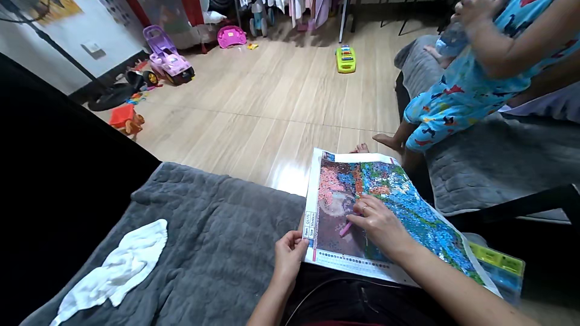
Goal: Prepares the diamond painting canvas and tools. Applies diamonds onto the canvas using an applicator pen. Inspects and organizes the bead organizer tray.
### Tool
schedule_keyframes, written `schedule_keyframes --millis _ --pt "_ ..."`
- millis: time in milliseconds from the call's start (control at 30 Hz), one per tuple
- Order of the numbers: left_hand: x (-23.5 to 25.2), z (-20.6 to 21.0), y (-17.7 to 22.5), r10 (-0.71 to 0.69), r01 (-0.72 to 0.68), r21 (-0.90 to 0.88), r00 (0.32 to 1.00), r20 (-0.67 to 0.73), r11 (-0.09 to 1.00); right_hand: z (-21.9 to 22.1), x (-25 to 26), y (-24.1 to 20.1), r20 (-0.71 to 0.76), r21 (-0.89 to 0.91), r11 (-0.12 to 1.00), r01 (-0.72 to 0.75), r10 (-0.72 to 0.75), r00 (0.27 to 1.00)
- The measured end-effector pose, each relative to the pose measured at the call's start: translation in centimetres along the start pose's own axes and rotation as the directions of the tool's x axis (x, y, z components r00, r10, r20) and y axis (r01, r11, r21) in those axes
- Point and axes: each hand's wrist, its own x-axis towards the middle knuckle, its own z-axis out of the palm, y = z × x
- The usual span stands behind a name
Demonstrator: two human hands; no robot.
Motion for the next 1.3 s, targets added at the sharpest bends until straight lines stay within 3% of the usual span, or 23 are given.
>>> schedule_keyframes --millis 400,900,1300 --pt "0.2 0.0 -0.3 0.005 -0.005 0.003 1.0 0.003 1.0 0.1 0.3 0.6 0.022 0.057 0.998 0.018 -0.019 1.0" --pt "0.2 0.0 -0.4 0.023 -0.023 0.015 1.0 0.001 1.0 0.8 -0.3 -0.4 0.015 0.125 0.971 0.204 -0.207 0.978" --pt "0.2 0.0 -0.3 0.012 -0.012 0.014 1.0 -0.008 1.0 0.7 -0.3 0.1 0.018 0.134 0.98 0.15 -0.154 0.988"
